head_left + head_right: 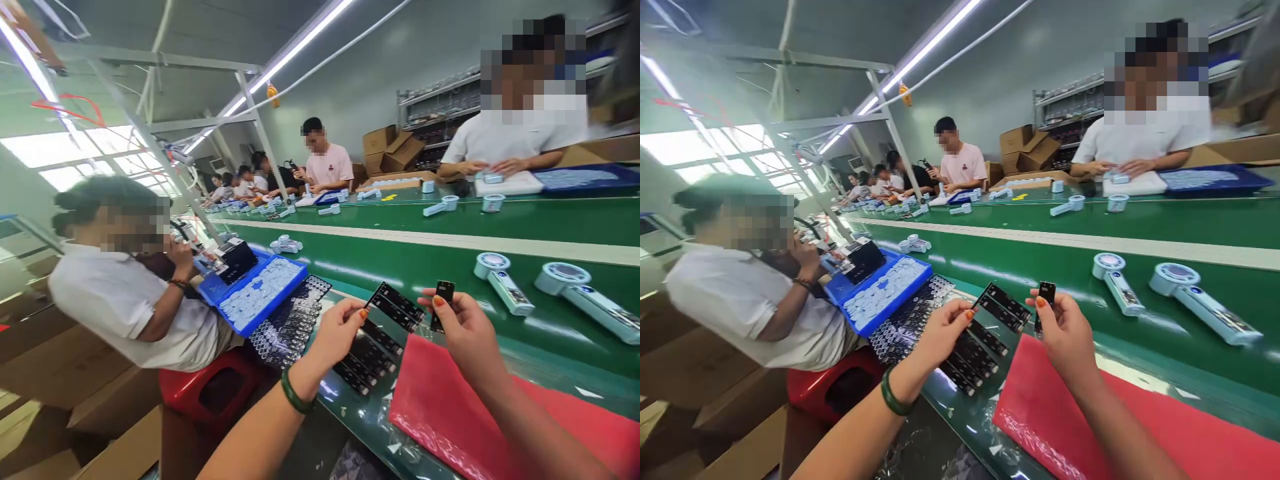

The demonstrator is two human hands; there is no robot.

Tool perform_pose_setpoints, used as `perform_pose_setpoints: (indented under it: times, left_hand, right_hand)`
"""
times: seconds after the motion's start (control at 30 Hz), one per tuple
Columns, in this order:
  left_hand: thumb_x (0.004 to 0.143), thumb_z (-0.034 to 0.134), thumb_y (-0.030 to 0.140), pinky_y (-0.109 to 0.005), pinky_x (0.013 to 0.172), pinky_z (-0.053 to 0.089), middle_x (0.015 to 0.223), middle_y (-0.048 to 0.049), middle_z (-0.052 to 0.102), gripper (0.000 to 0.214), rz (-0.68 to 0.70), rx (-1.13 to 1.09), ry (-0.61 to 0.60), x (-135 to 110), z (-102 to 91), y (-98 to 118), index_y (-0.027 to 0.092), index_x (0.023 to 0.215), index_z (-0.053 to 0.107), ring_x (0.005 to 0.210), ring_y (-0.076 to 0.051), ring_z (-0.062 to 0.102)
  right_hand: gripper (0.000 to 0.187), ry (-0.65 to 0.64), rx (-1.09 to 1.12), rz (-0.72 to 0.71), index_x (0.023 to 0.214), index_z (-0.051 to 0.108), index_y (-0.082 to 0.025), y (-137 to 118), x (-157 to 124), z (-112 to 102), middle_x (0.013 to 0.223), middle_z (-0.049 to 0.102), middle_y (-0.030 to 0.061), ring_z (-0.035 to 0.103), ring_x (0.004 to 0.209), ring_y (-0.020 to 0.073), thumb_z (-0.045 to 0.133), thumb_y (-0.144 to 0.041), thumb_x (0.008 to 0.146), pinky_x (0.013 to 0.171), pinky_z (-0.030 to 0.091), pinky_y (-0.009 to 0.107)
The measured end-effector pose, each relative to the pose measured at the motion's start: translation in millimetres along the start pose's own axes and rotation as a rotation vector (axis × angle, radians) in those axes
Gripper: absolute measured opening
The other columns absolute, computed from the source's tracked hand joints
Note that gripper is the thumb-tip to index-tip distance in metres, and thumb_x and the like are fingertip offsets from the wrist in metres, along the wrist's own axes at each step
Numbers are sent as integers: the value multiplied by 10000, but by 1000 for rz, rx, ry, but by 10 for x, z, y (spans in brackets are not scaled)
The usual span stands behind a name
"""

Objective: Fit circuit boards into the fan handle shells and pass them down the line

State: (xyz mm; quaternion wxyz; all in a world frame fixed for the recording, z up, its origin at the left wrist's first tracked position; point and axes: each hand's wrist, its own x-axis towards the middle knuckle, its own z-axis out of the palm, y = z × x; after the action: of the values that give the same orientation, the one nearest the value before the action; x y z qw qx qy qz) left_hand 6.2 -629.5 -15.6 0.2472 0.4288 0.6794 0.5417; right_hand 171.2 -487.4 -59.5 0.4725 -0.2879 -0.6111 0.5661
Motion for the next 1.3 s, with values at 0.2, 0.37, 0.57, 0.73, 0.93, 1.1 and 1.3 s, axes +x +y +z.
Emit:
perform_pose_setpoints:
  times: [0.2, 0.37, 0.57, 0.73, 0.93, 1.1, 1.3]
  left_hand:
    - [913, 526, 317, -259, 691, 401, 802, -6, 698, 230, 133, 391, -121, -30, -57, 249, 213, 884, 729, 755, -158, 587]
    - [898, 557, 306, -268, 720, 418, 865, -15, 722, 189, 184, 517, -123, -12, -28, 219, 231, 904, 731, 812, -167, 620]
    - [779, 690, 439, -237, 606, 403, 742, -10, 646, 265, -80, -19, -251, 51, -6, -56, 175, 768, 672, 639, -112, 539]
    - [519, 870, 576, -217, 341, 301, 626, 8, 610, 533, -413, -567, -477, -18, 9, -203, 154, 746, 635, 396, -80, 476]
    - [531, 901, 515, -190, 310, 249, 593, -5, 619, 508, -408, -593, -553, -13, -49, -216, 139, 750, 640, 375, -73, 492]
    - [671, 849, 480, -191, 353, 266, 539, 31, 558, 405, -381, -694, -641, 18, -13, -282, 162, 775, 620, 331, -59, 434]
    - [717, 818, 464, -189, 362, 268, 497, 59, 504, 373, -338, -841, -798, 61, 106, -316, 188, 794, 579, 312, -66, 361]
  right_hand:
    - [496, -322, 188, 290, 942, 599, -214, 8, -20, -55, 808, 664, 41, 611, 698, 214, 687, -676, 786, 583, 488, 285]
    - [545, -466, 164, 357, 1007, 665, -236, 104, -145, -10, 896, 686, 91, 654, 791, 291, 608, -735, 794, 648, 561, 367]
    - [656, -515, -118, 387, 790, 624, -224, 151, -166, 28, 615, 595, 60, 537, 536, 226, 670, -849, 597, 456, 472, 320]
    - [591, -690, -45, 429, 849, 639, -220, 191, -164, -93, 598, 567, 37, 492, 486, 178, 714, -775, 660, 420, 413, 277]
    - [483, -826, -44, 322, 848, 663, -197, -78, -153, -70, 656, 645, 73, 526, 548, 177, 658, -677, 792, 484, 420, 267]
    - [416, -819, -7, 306, 954, 634, -183, -364, -169, -56, 675, 661, 47, 533, 528, 158, 683, -563, 793, 460, 396, 243]
    - [465, -866, 111, 317, 1012, 571, -168, -409, -126, -192, 720, 668, 59, 601, 585, 171, 669, -593, 848, 476, 413, 237]
